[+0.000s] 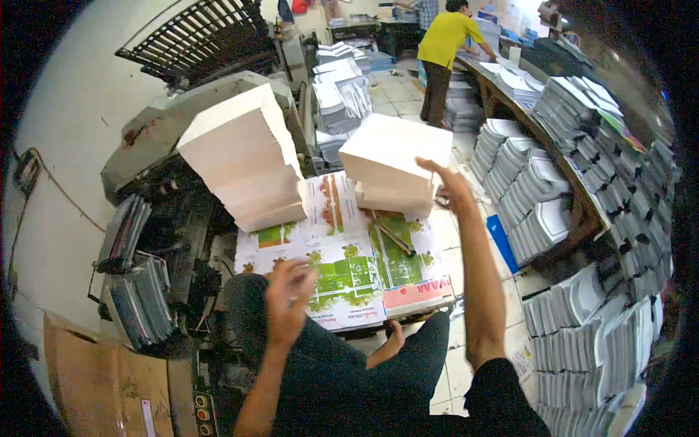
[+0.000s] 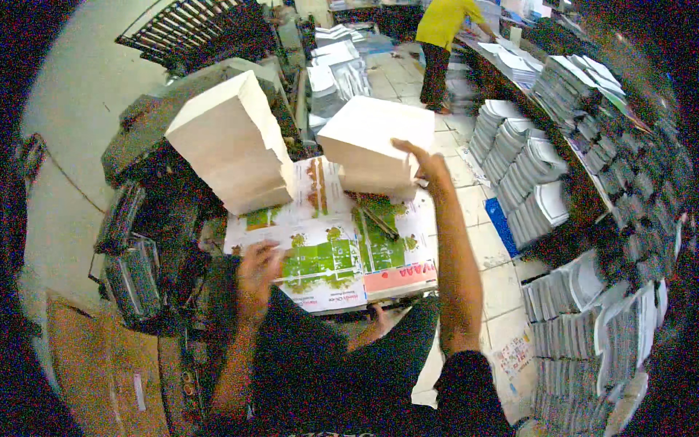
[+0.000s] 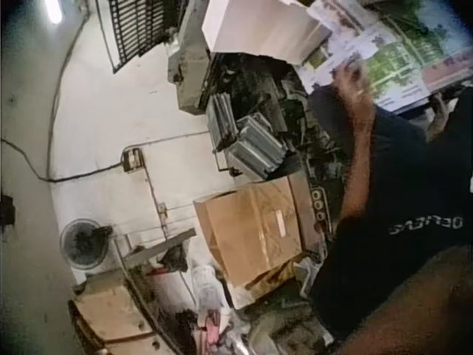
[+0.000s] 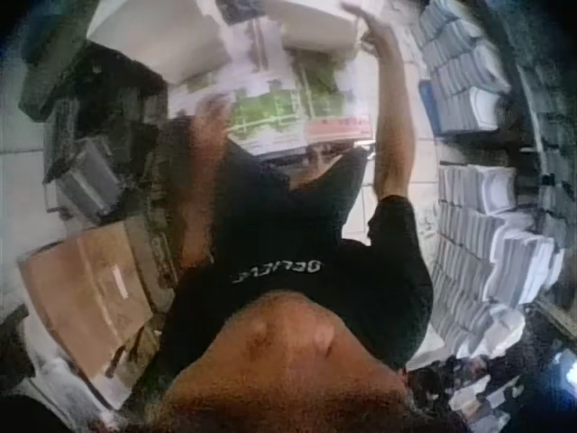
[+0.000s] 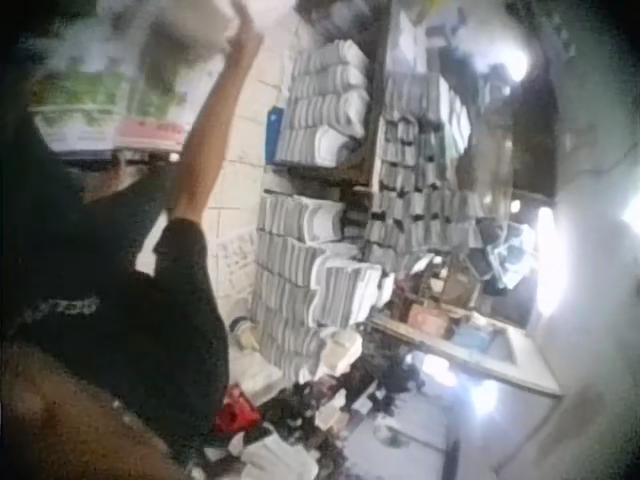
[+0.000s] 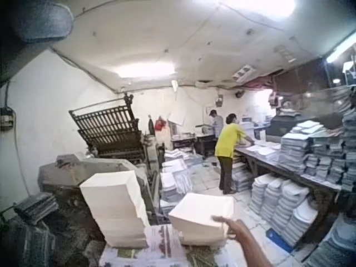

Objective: The person carries a stack of paper to a work table, sits down, and cuts along the glued edges of the paper stacks using a blade to separate the pads by hand.

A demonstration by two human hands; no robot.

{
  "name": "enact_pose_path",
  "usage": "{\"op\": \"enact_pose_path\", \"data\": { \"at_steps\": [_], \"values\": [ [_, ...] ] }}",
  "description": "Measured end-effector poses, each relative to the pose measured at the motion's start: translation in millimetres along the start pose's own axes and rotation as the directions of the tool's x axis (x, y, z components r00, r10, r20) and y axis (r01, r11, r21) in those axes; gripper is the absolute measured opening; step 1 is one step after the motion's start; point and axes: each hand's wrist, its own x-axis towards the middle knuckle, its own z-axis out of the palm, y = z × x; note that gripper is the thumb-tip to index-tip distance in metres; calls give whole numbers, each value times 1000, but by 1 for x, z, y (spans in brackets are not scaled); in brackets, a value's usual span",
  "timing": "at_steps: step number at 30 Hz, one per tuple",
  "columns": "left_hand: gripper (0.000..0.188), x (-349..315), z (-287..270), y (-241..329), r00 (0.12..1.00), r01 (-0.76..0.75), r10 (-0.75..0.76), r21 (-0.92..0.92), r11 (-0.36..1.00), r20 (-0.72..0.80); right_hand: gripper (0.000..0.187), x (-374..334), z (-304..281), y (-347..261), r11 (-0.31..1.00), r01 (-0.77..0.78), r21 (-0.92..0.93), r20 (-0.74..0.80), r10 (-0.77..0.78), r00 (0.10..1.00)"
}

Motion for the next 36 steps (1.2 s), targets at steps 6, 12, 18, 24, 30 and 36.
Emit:
{"op": "enact_pose_path", "data": {
  "at_steps": [6, 12, 18, 24, 30, 36],
  "values": [
    [79, 122, 102, -78, 809, 585, -434, -625, 518, 397, 69, -154, 39, 30, 948, 79, 309, 35, -95, 995],
    [67, 109, 105, -15, 862, 499, -402, -656, 566, 308, 100, -230, 62, 130, 845, 463, 269, -133, -443, 887],
    [69, 75, 31, -13, 911, 412, -320, -546, 729, 261, 118, -225, 19, 70, 829, 386, 404, 332, -526, 783],
    [84, 74, -18, 11, 871, 180, 18, -355, 917, 490, 101, -223, 40, 54, 740, 646, -188, 401, -543, 738],
    [109, 34, -26, -79, 894, 108, -100, 8, 994, 437, 115, -162, 68, 172, 805, 532, -264, 499, -358, 789],
    [97, 21, -18, -81, 928, 27, 0, -68, 997, 373, 131, -217, 92, 148, 840, 537, -77, 190, -517, 835]
  ]
}}
